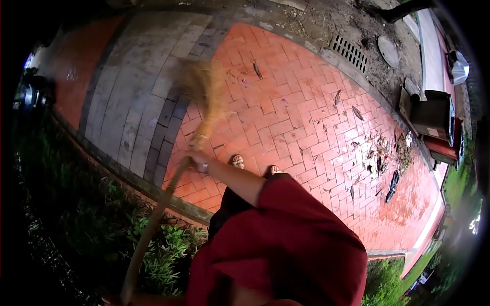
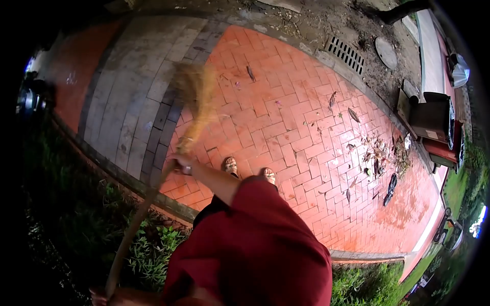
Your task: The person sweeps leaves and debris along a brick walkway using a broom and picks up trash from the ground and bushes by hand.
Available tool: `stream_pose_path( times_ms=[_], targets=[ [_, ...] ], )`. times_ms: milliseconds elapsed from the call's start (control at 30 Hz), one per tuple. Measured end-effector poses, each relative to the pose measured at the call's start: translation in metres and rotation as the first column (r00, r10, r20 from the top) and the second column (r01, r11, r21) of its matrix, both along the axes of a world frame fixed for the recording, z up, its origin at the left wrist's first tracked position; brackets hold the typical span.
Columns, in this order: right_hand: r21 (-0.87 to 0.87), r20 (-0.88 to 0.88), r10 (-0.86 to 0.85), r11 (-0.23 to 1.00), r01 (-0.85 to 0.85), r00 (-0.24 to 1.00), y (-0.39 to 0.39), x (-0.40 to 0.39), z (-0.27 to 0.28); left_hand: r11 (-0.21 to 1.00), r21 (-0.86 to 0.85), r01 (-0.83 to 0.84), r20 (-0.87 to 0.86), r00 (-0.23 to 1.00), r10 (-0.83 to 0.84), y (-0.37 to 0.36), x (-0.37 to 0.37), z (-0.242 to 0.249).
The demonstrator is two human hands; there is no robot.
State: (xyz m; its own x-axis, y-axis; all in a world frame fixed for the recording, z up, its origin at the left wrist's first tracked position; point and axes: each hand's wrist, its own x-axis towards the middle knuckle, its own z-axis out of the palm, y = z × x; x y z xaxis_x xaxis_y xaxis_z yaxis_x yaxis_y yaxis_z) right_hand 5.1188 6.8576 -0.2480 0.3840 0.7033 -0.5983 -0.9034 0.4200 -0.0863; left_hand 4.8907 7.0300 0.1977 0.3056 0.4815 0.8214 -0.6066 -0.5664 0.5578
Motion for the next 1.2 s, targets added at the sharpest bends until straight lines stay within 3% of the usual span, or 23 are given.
stream_pose_path(
  times_ms=[67,133,167,233,267,300,367,400,500,567,633,667,733,833,867,900,933,967,1000,1033,1067,1133,1200],
  targets=[
    [0.018,-0.089,-0.056,0.998,0.058,0.994,-0.068,-0.03,0.001,0.993,-0.067,0.094,-0.135,0.986,-0.103,-0.008,0.016,-0.01],
    [0.055,-0.199,-0.167,0.982,0.182,0.966,-0.131,-0.058,0.006,0.785,-0.463,0.411,0.127,0.908,-0.4,-0.018,0.02,-0.015],
    [0.036,-0.178,-0.249,0.965,0.259,0.952,-0.162,-0.072,0.006,0.735,-0.483,0.476,0.095,0.863,-0.497,-0.03,0.028,-0.023],
    [0.097,-0.216,-0.346,0.923,0.372,0.913,-0.234,-0.105,-0.026,0.936,-0.335,-0.11,-0.214,0.976,0.038,-0.1,0.066,-0.051],
    [0.174,-0.274,-0.356,0.895,0.41,0.893,-0.275,-0.124,-0.06,0.883,-0.241,-0.403,-0.352,0.884,0.307,-0.136,0.085,-0.065],
    [-0.061,-0.269,-0.427,0.902,0.428,0.863,-0.314,-0.136,-0.051,0.922,-0.371,0.112,-0.313,0.92,-0.238,-0.118,0.073,-0.099],
    [-0.419,-0.258,-0.571,0.793,0.442,0.78,-0.39,-0.158,-0.054,0.818,-0.563,0.117,-0.318,0.883,-0.346,-0.161,0.081,-0.15],
    [-0.387,-0.273,-0.669,0.734,0.558,0.691,-0.434,-0.179,-0.112,0.663,-0.748,-0.043,-0.311,0.904,-0.292,-0.199,0.088,-0.166],
    [-0.687,-0.195,-0.735,0.575,0.444,0.649,-0.533,-0.195,-0.09,0.384,-0.923,-0.028,-0.24,0.822,-0.516,-0.263,0.086,-0.211],
    [-0.464,-0.25,-0.891,0.454,0.761,0.379,-0.582,-0.217,-0.123,0.336,-0.941,-0.024,-0.197,0.848,-0.492,-0.274,0.086,-0.21],
    [-0.635,-0.157,-0.969,0.248,0.732,0.193,-0.556,-0.201,-0.047,0.327,-0.942,0.082,-0.154,0.759,-0.633,-0.255,0.081,-0.211],
    [-0.485,-0.105,-0.969,0.247,0.839,0.225,-0.538,-0.206,-0.027,0.339,-0.938,0.075,-0.156,0.782,-0.603,-0.241,0.08,-0.212],
    [-0.542,-0.149,-0.965,0.262,0.798,0.216,-0.506,-0.195,-0.033,0.206,-0.965,0.164,-0.01,0.76,-0.65,-0.204,0.071,-0.214],
    [-0.514,-0.152,-0.902,0.422,0.747,0.405,-0.437,-0.159,-0.039,0.328,-0.936,0.127,-0.07,0.846,-0.528,-0.131,0.05,-0.213],
    [-0.551,-0.089,-0.827,0.505,0.664,0.555,-0.393,-0.143,-0.005,0.389,-0.92,0.045,-0.141,0.888,-0.437,-0.106,0.04,-0.204],
    [-0.31,-0.329,-0.788,0.611,0.729,0.52,-0.371,-0.14,-0.021,0.455,-0.889,-0.047,-0.212,0.924,-0.32,-0.081,0.03,-0.187],
    [-0.172,-0.272,-0.696,0.715,0.678,0.665,-0.335,-0.135,-0.023,0.505,-0.851,-0.144,-0.276,0.941,-0.195,-0.055,0.02,-0.169],
    [0.001,-0.309,-0.577,0.794,0.608,0.756,-0.293,-0.123,-0.02,0.527,-0.836,-0.154,-0.251,0.961,-0.118,-0.022,0.0,-0.157],
    [-0.154,-0.266,-0.512,0.859,0.489,0.816,-0.247,-0.115,-0.008,0.549,-0.82,-0.164,-0.223,0.974,-0.042,0.014,-0.029,-0.15],
    [-0.14,-0.251,-0.344,0.938,0.318,0.905,-0.199,-0.104,0.016,0.525,-0.845,-0.105,-0.145,0.989,-0.035,0.061,-0.073,-0.147],
    [0.104,-0.187,-0.179,0.974,0.201,0.966,-0.156,-0.094,0.037,0.504,-0.863,-0.04,-0.064,0.998,-0.03,0.094,-0.114,-0.145],
    [0.165,-0.374,0.034,0.986,0.03,0.927,-0.065,-0.08,0.046,0.463,-0.869,-0.175,-0.102,0.979,0.178,0.125,-0.178,-0.111],
    [0.169,-0.399,0.169,0.98,-0.108,0.901,0.023,-0.065,0.058,0.597,-0.759,-0.26,-0.103,0.953,0.284,0.155,-0.273,-0.087]
  ],
)
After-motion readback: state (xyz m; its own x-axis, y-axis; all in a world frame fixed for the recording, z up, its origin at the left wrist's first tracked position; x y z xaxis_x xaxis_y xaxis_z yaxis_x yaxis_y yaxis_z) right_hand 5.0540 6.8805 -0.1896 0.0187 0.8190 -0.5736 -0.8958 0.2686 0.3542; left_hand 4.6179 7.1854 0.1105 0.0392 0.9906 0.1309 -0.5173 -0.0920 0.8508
